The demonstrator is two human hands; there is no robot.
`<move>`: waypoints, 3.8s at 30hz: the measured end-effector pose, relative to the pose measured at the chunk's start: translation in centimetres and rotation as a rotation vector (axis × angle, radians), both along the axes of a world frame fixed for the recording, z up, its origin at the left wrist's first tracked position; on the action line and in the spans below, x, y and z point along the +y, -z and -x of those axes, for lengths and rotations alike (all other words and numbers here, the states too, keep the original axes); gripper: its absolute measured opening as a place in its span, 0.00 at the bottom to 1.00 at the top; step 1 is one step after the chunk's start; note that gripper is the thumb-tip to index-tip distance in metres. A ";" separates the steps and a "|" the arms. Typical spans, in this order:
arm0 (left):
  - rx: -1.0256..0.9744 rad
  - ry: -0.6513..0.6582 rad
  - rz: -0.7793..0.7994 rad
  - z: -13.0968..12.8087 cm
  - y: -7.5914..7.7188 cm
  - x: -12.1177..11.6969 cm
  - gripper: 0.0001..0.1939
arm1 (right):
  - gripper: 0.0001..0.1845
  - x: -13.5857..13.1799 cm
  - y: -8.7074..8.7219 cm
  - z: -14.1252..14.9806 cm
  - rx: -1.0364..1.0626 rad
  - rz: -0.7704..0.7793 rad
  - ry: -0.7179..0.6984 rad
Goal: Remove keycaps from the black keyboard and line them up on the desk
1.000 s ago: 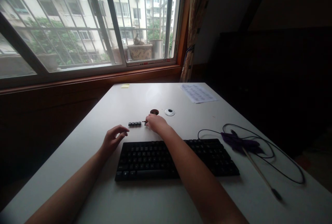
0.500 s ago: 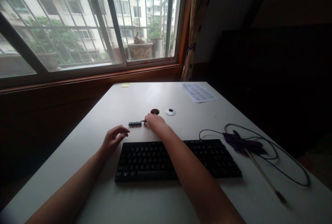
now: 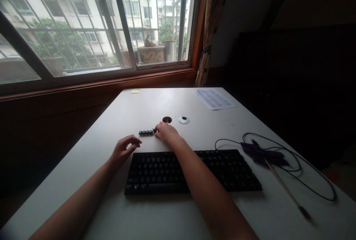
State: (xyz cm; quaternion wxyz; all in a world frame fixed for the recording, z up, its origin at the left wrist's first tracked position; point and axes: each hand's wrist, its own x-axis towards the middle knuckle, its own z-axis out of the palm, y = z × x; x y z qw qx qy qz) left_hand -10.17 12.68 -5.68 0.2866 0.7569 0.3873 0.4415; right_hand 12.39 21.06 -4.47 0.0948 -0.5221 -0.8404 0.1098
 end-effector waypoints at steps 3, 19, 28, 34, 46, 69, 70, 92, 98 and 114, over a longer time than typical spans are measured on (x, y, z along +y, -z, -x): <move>0.004 -0.011 0.002 -0.1 -0.1 0.0 0.08 | 0.16 0.2 0.3 -0.1 0.031 0.000 0.009; 0.021 -0.009 0.013 -0.2 -0.1 0.0 0.08 | 0.18 0.8 0.6 0.2 0.057 0.010 0.022; 0.024 -0.017 0.001 -0.2 0.0 0.1 0.08 | 0.18 0.7 0.6 0.4 0.042 0.025 0.025; 0.032 -0.023 0.003 -0.2 -0.1 0.0 0.08 | 0.18 0.6 0.6 0.4 0.045 0.026 0.025; 0.030 -0.024 0.011 -0.2 0.2 0.1 0.08 | 0.15 0.3 0.6 0.1 0.053 -0.004 0.001; 0.051 -0.020 0.018 -0.3 -0.1 0.1 0.09 | 0.13 0.7 1.4 -0.4 0.155 -0.021 0.000; 0.053 -0.021 0.018 -0.3 -0.2 0.1 0.09 | 0.13 0.7 1.4 -0.4 0.154 -0.020 0.003; 0.059 -0.014 0.020 -0.3 -0.2 0.0 0.09 | 0.13 0.7 1.5 -0.3 0.163 -0.014 -0.010; 0.073 -0.013 0.010 -0.3 0.0 0.2 0.09 | 0.14 0.7 1.5 -0.3 0.159 -0.012 -0.012; 0.096 -0.181 -0.014 -0.3 0.5 0.6 0.09 | 0.14 0.7 1.4 -0.2 0.141 -0.019 -0.008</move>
